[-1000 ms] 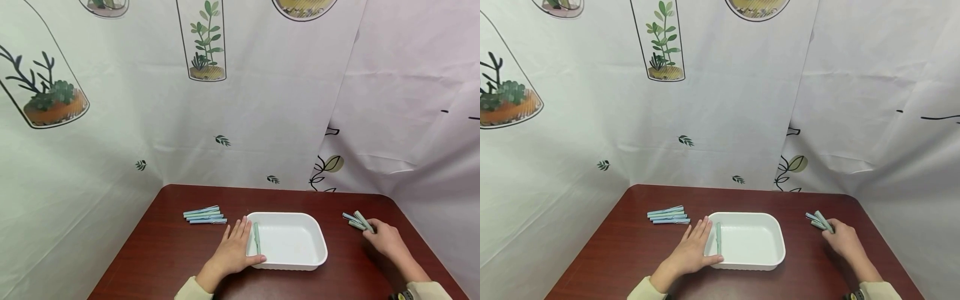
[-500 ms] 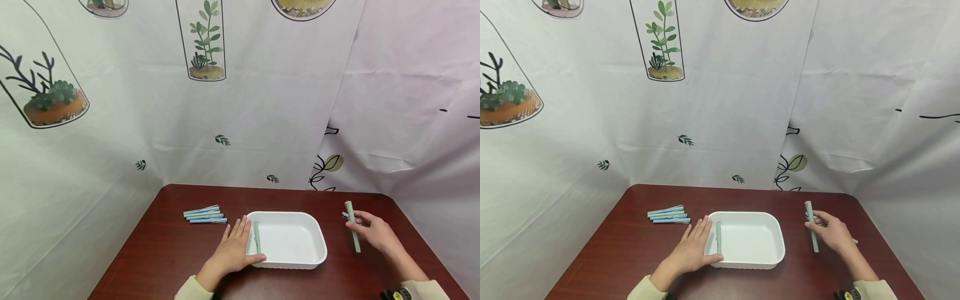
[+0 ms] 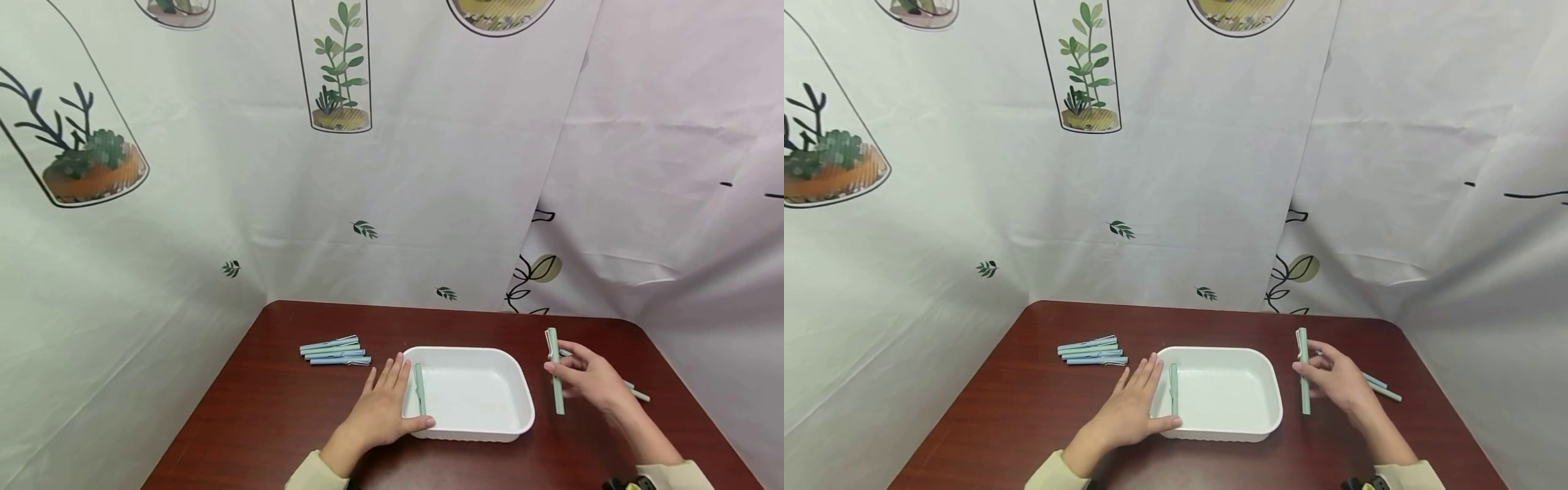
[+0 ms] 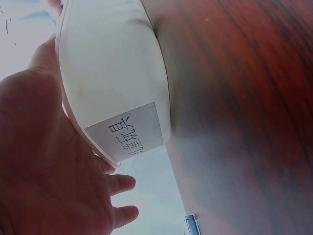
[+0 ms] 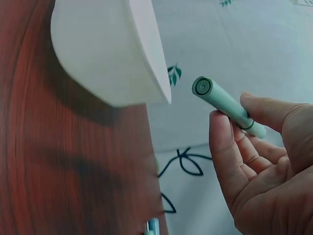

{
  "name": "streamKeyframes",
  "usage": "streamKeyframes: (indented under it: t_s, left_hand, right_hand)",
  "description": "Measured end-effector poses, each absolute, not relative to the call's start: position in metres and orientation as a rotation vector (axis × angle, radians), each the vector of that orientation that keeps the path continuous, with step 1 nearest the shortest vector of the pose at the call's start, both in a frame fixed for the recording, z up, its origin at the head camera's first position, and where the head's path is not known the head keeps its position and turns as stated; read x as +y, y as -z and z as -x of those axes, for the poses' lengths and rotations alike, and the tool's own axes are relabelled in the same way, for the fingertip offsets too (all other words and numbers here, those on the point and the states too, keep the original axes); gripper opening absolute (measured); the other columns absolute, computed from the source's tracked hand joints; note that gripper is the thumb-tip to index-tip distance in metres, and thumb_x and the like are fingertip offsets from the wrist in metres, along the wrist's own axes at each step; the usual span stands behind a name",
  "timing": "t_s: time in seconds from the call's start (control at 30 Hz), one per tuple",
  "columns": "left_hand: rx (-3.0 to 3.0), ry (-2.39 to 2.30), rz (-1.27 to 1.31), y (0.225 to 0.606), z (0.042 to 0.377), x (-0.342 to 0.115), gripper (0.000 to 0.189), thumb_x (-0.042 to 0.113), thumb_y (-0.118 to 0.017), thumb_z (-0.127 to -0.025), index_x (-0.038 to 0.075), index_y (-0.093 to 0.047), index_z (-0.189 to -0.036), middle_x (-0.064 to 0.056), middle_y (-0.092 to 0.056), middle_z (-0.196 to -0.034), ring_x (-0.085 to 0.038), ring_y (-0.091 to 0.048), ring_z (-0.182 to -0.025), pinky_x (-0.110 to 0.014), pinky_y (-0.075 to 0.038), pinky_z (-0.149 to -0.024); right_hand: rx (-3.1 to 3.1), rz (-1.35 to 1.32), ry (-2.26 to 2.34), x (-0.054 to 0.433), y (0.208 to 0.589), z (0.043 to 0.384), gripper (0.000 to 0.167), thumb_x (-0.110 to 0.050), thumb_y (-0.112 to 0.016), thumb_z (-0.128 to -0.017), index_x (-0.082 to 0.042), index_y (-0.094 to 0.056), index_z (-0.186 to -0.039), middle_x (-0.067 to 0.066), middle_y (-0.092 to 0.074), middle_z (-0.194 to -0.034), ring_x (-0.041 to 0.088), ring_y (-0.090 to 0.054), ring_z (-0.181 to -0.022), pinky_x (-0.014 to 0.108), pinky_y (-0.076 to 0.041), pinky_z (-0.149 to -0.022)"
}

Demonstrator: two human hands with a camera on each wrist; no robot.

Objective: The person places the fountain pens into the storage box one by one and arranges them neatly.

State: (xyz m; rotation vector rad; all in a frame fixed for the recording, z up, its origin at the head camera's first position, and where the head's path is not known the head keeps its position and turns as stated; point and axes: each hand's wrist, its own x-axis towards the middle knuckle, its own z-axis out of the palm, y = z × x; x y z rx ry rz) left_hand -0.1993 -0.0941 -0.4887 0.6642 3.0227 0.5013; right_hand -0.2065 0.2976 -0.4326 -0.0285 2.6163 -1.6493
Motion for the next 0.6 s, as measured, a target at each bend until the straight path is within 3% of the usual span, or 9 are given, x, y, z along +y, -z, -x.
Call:
streamKeyframes:
  t_s: [0.23,0.47,0.6]
  left_hand:
    - [3.024,-0.515,-0.672,0.486,0.197,-0.093,0.112,0.077,-0.059,-0.084,0.005,-0.023,-0.161,-0.014,-0.016,-0.169,-0.035,-0.021,-0.154,-0.06,-0.017,-0.122]
    - [3.034,-0.504,-0.678,0.485,0.196,-0.093,0.113,0.08,-0.057,-0.083,0.004,-0.024,-0.161,-0.013,-0.016,-0.169,-0.035,-0.023,-0.153,-0.059,-0.018,-0.121]
    - [3.042,-0.496,-0.68,0.485,0.196,-0.093,0.112,0.079,-0.058,-0.083,0.004,-0.024,-0.16,-0.014,-0.017,-0.168,-0.035,-0.023,-0.153,-0.059,-0.019,-0.121]
  right_hand:
    - [2.547,0.125,1.702,0.282,0.436,0.21,0.07,-0.015,-0.073,-0.094,0.006,-0.036,-0.15,0.013,-0.069,-0.098,0.011,-0.068,-0.081,0.036,-0.06,-0.068]
    - [2.451,0.153,1.738,0.265,0.439,0.212,0.071,-0.009,-0.072,-0.093,0.008,-0.032,-0.151,0.016,-0.067,-0.1,0.025,-0.07,-0.085,0.04,-0.061,-0.069]
    - [2.463,0.131,1.712,0.254,0.44,0.213,0.07,-0.008,-0.072,-0.093,0.006,-0.035,-0.15,0.015,-0.067,-0.1,0.023,-0.067,-0.084,0.039,-0.06,-0.068]
